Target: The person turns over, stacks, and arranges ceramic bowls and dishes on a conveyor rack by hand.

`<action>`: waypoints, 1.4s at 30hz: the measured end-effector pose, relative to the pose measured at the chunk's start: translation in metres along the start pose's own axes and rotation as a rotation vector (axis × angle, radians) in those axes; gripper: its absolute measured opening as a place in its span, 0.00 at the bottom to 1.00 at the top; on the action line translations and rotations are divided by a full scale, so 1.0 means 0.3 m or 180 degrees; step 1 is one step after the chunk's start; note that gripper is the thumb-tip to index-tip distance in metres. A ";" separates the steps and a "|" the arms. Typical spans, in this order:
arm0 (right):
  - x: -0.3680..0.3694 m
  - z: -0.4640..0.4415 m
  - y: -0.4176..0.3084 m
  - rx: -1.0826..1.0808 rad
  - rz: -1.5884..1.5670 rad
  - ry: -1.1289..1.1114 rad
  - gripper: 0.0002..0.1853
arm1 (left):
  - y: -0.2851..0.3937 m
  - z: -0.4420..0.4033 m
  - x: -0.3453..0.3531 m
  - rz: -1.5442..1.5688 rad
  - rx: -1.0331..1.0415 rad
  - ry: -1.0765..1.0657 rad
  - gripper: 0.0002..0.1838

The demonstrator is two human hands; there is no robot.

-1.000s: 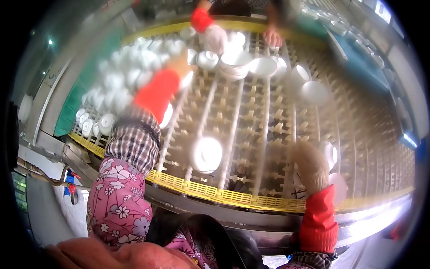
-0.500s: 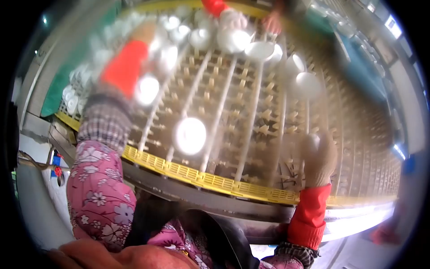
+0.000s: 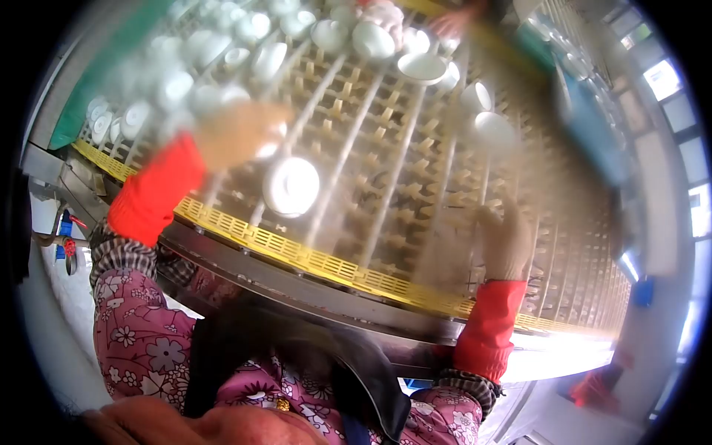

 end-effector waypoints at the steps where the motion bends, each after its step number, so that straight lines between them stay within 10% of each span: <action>1: 0.006 -0.007 0.018 -0.0085 0.0098 0.0033 0.38 | -0.020 -0.053 0.012 0.0057 0.0048 0.0425 0.27; 5: 0.015 0.004 0.142 -0.0749 0.0384 0.0816 0.30 | 0.117 -0.294 0.037 -0.0057 0.0695 0.1939 0.36; 13: 0.040 0.035 0.200 0.0005 0.0557 -0.0416 0.28 | 0.298 -0.892 0.236 -0.0109 -0.0509 0.0900 0.32; 22: 0.063 0.072 0.213 -0.0424 0.0250 -0.0399 0.41 | 0.231 -0.826 0.266 0.0695 -0.0496 0.0267 0.19; 28: -0.002 0.172 0.089 -0.0520 -0.0069 -0.0460 0.33 | -0.083 -0.482 0.034 -0.0269 0.0774 0.1764 0.18; 33: -0.057 0.283 0.120 -0.1217 0.0400 0.0015 0.40 | -0.350 -0.305 -0.009 -0.1080 -0.1286 0.1570 0.31; 37: -0.123 0.324 0.151 0.0279 0.0137 -0.0755 0.35 | -0.498 -0.265 0.090 0.0004 -0.1628 0.1747 0.33; 42: -0.136 0.174 0.059 -0.1955 -0.0600 -0.0159 0.22 | -0.605 -0.334 0.163 0.0680 -0.1884 0.1352 0.36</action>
Point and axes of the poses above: each hand's wrist, its own z-axis away from the middle knuckle, its own x-axis out of the palm, y = z × x, the point moved 6 cm from there along -z, towards the middle knuckle, and after that the axes turned 10 degrees about y, right-handed, at the moved point
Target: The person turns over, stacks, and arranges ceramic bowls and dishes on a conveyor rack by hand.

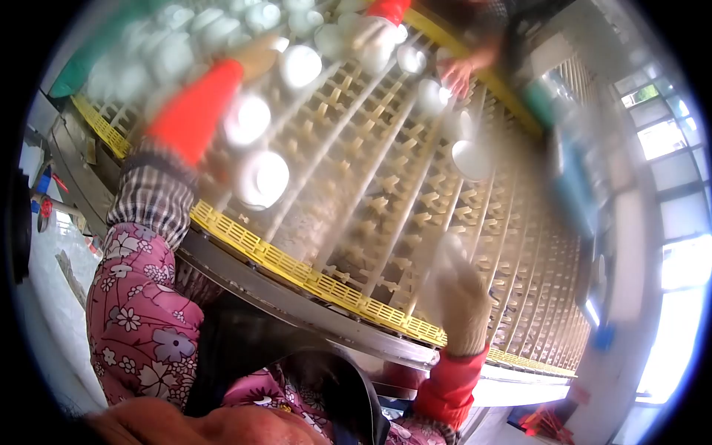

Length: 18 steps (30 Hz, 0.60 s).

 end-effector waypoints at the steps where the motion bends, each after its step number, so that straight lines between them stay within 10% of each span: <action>1: 0.005 -0.097 -0.062 -0.0368 -0.0162 0.0226 0.22 | -0.025 -0.033 0.039 0.0002 -0.0101 -0.0203 0.38; 10: 0.249 -0.473 -0.172 -0.1001 -0.1002 0.0678 0.18 | 0.151 0.070 -0.052 -0.1357 -0.0253 -0.0194 0.41; 12: 0.265 -0.394 -0.033 -0.0798 -0.0710 0.0732 0.21 | 0.161 0.093 -0.069 -0.1301 -0.0167 -0.0192 0.42; 14: 0.217 -0.349 0.030 0.1290 -0.1736 0.0670 0.28 | 0.067 0.040 0.002 -0.0962 0.0079 -0.0201 0.44; 18: 0.173 -0.421 0.149 0.0666 -0.0336 0.0783 0.35 | 0.066 0.089 0.043 -0.1420 0.0805 0.0602 0.43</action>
Point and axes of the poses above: each hand's wrist, its own z-axis away from the middle knuckle, its own x-axis out of the palm, y = z × x, the point moved 6 cm from there along -z, towards the middle knuckle, and after that the axes turned 10 degrees about y, right-handed, at the moved point
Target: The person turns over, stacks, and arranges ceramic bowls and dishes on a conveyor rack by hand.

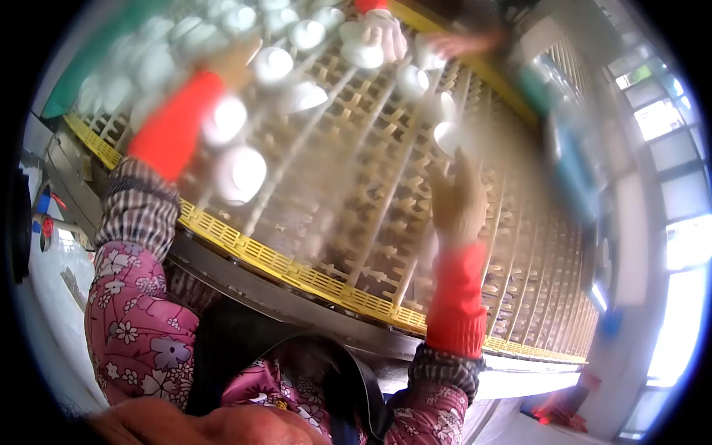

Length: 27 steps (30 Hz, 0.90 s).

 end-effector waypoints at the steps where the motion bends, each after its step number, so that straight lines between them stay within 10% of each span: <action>1: 0.001 -0.040 -0.020 -0.0314 0.0460 0.0031 0.37 | 0.074 0.038 -0.059 0.0127 0.0105 -0.0362 0.43; 5: 0.149 -0.159 0.142 -0.1216 0.1039 0.0359 0.30 | 0.361 0.192 -0.316 0.1328 0.0289 -0.1701 0.43; 12: 0.162 -0.156 0.207 0.0515 0.0726 -0.0266 0.23 | 0.443 0.378 -0.339 0.1701 0.0791 -0.1068 0.48; 15: 0.240 -0.133 0.403 0.1581 -0.1674 -0.0280 0.20 | 0.465 0.271 -0.362 0.1564 0.0132 -0.1115 0.50; 18: 0.112 -0.052 0.051 -0.1777 -0.0421 0.0493 0.18 | 0.519 0.166 -0.319 0.1623 -0.0211 -0.0974 0.52; 22: 0.213 -0.033 -0.057 -0.0664 -0.1617 -0.1014 0.27 | 0.509 0.066 0.090 0.1539 0.0044 -0.0710 0.52; 27: -0.004 0.140 0.130 -0.0529 -0.1086 -0.0782 0.29 | 0.508 0.211 -0.221 0.1347 0.0279 -0.0706 0.39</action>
Point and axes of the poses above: each hand's wrist, its own z-axis away from the middle knuckle, its own x-axis out of the palm, y = z × x, the point moved 6 cm from there along -z, towards the middle knuckle, and after that the axes turned 10 degrees about y, right-handed, at the moved point
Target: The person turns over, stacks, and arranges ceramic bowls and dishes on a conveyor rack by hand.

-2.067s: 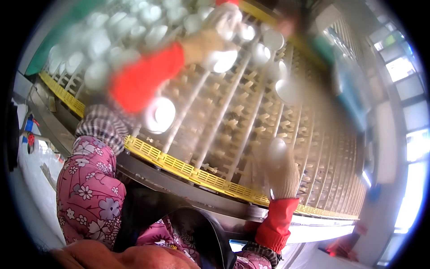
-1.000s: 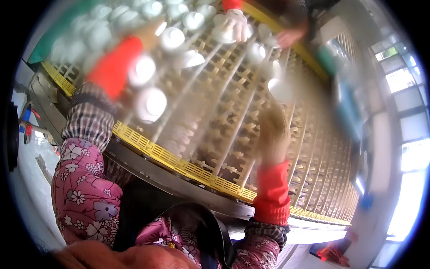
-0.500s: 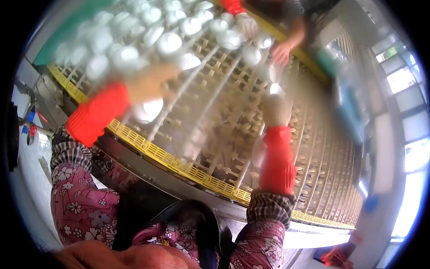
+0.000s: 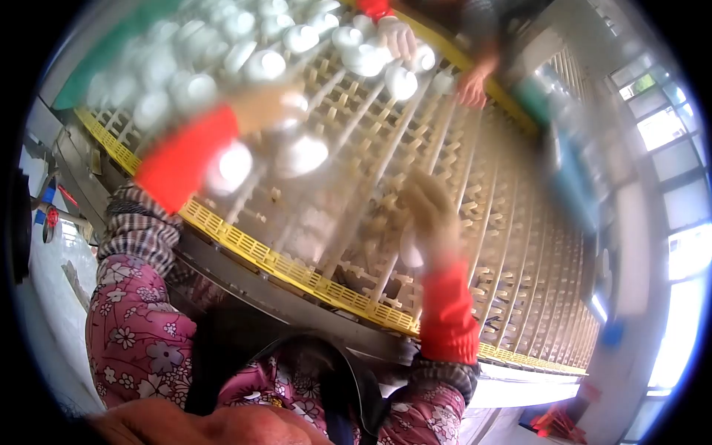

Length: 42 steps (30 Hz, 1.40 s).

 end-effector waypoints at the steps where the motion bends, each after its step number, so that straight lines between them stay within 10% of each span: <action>1: -0.062 0.060 0.010 0.0346 0.0049 0.0197 0.28 | 0.044 0.052 -0.042 0.0035 -0.0101 -0.0042 0.36; 2: -0.117 0.136 0.041 0.1599 -0.0546 0.0497 0.27 | 0.079 0.078 -0.050 -0.0122 0.0010 -0.0059 0.36; 18: -0.418 0.551 0.105 0.1992 0.0758 0.0785 0.22 | 0.941 0.301 0.238 -0.0337 0.2635 -0.0247 0.49; 26: -0.370 0.451 0.164 0.1093 0.1201 0.0423 0.26 | 0.871 0.326 0.197 -0.0265 0.2083 -0.0802 0.39; 42: -0.152 0.271 -0.094 0.1729 0.0371 0.0267 0.22 | 0.812 0.285 0.254 -0.0214 0.1468 -0.1286 0.29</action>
Point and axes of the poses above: each hand's wrist, its own z-axis away from the middle knuckle, its own x-axis out of the palm, y = z × x, the point moved 6 cm from there along -z, towards the middle knuckle, and after that the axes turned 10 degrees about y, right-handed, at the moved point
